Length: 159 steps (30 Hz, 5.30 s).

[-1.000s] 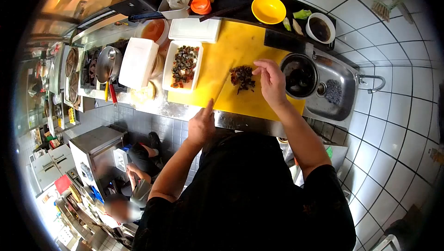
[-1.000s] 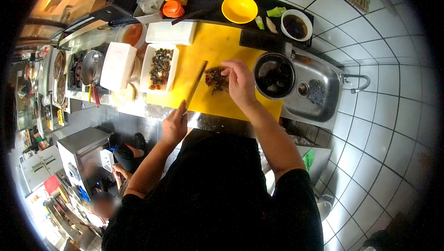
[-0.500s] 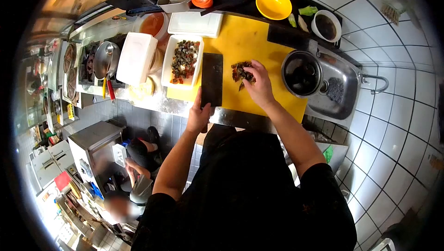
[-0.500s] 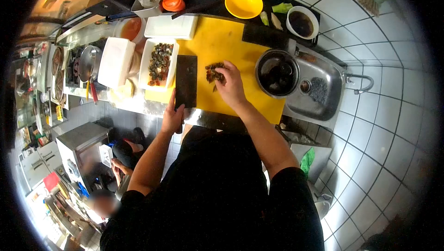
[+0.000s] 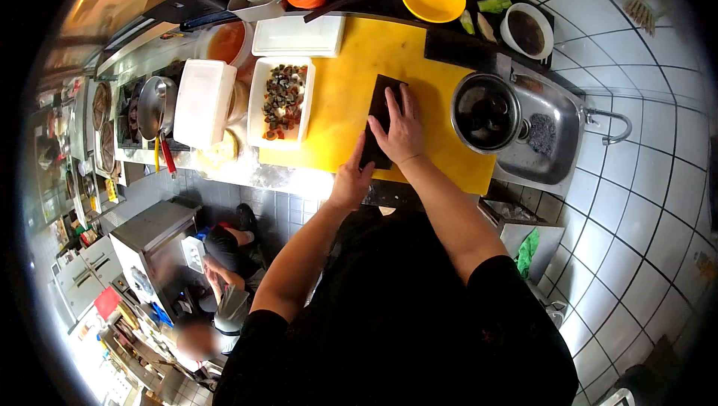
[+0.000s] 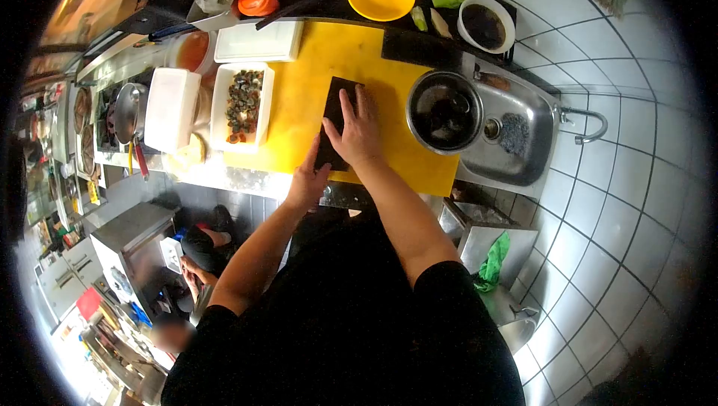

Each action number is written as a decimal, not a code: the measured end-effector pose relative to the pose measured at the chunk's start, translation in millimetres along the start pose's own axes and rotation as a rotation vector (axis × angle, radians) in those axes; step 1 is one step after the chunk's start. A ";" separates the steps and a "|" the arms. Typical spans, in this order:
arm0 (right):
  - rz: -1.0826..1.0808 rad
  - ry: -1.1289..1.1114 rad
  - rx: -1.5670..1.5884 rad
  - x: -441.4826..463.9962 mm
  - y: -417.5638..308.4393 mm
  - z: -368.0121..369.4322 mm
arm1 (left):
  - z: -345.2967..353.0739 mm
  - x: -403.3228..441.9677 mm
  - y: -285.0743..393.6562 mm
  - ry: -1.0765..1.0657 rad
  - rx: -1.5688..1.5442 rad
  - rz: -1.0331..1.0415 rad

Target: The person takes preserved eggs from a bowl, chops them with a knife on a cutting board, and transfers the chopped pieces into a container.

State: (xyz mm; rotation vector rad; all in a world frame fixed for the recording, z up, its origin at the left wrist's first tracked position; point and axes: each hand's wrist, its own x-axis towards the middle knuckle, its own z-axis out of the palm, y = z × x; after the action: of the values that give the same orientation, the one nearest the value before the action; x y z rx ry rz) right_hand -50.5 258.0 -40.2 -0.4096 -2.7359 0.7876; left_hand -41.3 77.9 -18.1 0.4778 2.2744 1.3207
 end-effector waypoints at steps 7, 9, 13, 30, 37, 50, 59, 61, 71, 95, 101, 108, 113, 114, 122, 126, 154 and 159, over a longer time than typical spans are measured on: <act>0.018 0.179 0.099 -2.2 10.5 13.3 | 17.4 4.7 17.8 -0.022 -0.027 0.057; -0.034 0.175 0.130 1.6 -8.5 7.7 | 7.7 -3.2 15.5 0.064 0.020 0.193; -0.225 0.162 0.261 26.3 -78.4 -0.9 | -44.4 -31.0 42.6 0.201 -0.078 0.058; -0.217 0.261 0.545 99.6 -189.2 115.8 | -170.8 -30.2 7.0 0.625 0.535 0.065; -0.327 0.167 0.512 95.4 -159.6 15.4 | -147.2 -32.6 37.4 0.583 0.355 0.172; 0.165 -0.201 -0.057 6.2 123.1 -184.7 | -35.1 -36.8 54.8 0.027 0.549 0.147; 0.033 -0.438 -0.254 -14.0 125.7 -159.1 | -21.9 -36.4 51.2 0.020 0.655 0.144; 0.042 -0.462 -0.273 -6.5 121.3 -158.2 | -23.7 -37.0 49.6 0.009 0.700 0.135; 0.134 -0.554 -0.143 13.9 121.3 -168.0 | -32.8 -42.4 40.7 -0.040 0.714 -0.037; -0.135 -0.107 0.140 -6.9 25.5 -49.9 | -44.7 -35.4 34.1 -0.067 0.757 0.072; -0.037 0.029 0.250 -1.7 26.3 -36.2 | -55.1 -30.7 45.1 -0.119 0.662 -0.023; 0.030 -0.001 0.342 -3.5 24.3 -33.5 | -58.0 -37.7 63.6 -0.133 0.569 -0.022; 0.036 0.001 0.349 -6.1 24.9 -32.9 | -50.3 -35.9 52.8 -0.049 0.540 0.102; 0.034 0.005 0.341 -6.7 26.1 -32.8 | -50.2 -35.1 54.7 -0.059 0.528 0.081; 0.022 0.000 0.253 -9.7 31.4 -34.3 | -46.0 -30.1 58.0 -0.116 0.524 0.027; 0.025 -0.015 0.240 -10.3 33.6 -34.6 | -43.9 -28.0 64.7 -0.145 0.582 -0.001; 0.179 -0.179 0.031 -9.8 27.6 -47.4 | -6.7 -11.2 58.9 -0.324 0.781 0.012; 0.223 -0.088 -0.004 -6.3 35.2 -51.6 | -14.5 -22.9 59.9 -0.381 0.808 -0.019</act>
State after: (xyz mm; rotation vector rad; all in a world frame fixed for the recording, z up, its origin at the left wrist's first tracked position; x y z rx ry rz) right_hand -21.1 309.0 -18.4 -0.7069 -2.8057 0.8733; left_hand -26.3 84.4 45.7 0.8727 2.3721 0.2010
